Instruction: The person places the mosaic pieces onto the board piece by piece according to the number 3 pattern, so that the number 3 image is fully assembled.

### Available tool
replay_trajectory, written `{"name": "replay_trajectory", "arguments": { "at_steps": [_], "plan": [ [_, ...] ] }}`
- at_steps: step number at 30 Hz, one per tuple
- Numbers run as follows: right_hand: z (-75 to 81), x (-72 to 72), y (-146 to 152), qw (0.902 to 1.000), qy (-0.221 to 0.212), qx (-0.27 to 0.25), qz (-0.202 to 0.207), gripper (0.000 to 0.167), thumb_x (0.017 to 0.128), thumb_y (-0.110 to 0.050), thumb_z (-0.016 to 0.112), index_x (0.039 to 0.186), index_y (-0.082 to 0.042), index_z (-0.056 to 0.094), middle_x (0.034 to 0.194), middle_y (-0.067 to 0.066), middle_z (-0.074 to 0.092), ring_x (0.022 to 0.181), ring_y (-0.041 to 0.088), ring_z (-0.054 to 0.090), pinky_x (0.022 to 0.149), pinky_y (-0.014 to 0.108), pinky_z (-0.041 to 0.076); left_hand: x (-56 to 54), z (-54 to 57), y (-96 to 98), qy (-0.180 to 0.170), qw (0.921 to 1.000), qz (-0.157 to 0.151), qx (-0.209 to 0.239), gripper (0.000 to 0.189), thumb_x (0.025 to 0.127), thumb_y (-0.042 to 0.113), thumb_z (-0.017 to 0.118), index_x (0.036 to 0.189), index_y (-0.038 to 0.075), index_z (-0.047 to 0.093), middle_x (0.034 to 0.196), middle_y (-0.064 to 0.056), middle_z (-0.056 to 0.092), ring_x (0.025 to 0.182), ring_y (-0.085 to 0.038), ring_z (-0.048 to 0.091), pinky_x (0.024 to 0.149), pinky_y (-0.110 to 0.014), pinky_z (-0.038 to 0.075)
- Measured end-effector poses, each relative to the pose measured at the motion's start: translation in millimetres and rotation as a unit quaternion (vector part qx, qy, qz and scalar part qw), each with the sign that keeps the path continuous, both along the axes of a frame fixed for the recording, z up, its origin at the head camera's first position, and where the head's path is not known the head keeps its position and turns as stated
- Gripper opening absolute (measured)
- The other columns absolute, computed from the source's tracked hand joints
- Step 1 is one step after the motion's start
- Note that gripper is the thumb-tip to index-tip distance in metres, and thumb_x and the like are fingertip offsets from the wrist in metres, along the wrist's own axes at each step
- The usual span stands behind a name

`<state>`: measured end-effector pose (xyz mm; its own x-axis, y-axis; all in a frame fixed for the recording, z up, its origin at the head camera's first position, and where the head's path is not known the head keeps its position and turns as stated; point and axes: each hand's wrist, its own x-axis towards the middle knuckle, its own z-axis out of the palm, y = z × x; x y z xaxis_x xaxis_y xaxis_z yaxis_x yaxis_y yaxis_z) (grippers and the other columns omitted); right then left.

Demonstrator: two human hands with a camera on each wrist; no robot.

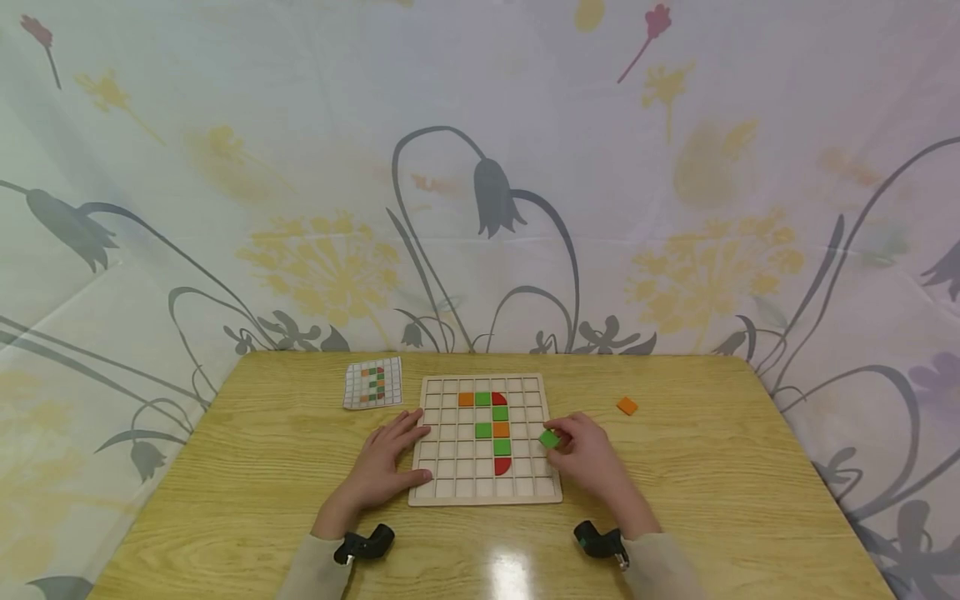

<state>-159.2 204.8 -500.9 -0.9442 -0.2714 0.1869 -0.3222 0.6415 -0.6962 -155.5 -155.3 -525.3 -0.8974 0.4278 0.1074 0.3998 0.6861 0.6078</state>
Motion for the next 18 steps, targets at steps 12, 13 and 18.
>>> {"name": "replay_trajectory", "arguments": {
  "at_steps": [12,13,18],
  "plan": [
    [-8.1,-0.2,-29.5,0.9992,0.002,-0.004,0.04,0.034,0.078,-0.001,0.073,0.112,-0.007,0.073,0.098,-0.003,0.058,0.086,0.016,0.051,0.069,0.028,0.045,-0.5,-1.2,-0.5,0.005,1.0,0.0,0.0,0.07,0.087,0.046,0.071,0.146,0.012,0.053,0.162,-0.004,0.029,0.15,-0.029,0.019,0.114,-0.063,0.012],
    [-9.0,-0.6,-31.6,0.999,0.007,-0.003,0.045,0.034,0.078,-0.002,0.073,0.111,-0.007,0.073,0.098,-0.003,0.059,0.085,0.016,0.051,0.069,0.028,0.045,-0.6,-1.3,-0.5,0.005,1.0,0.0,-0.001,0.07,0.087,0.046,0.071,0.146,0.012,0.053,0.162,-0.004,0.029,0.15,-0.029,0.019,0.114,-0.063,0.012],
    [-17.3,-3.5,-41.4,0.9971,0.031,0.0,0.07,0.032,0.079,-0.005,0.075,0.111,-0.008,0.074,0.097,-0.004,0.059,0.085,0.015,0.049,0.069,0.029,0.045,-0.5,-1.4,-0.8,0.004,1.0,0.0,-0.001,0.07,0.087,0.046,0.071,0.146,0.012,0.053,0.162,-0.004,0.029,0.15,-0.029,0.019,0.114,-0.063,0.012]
  ]
}}
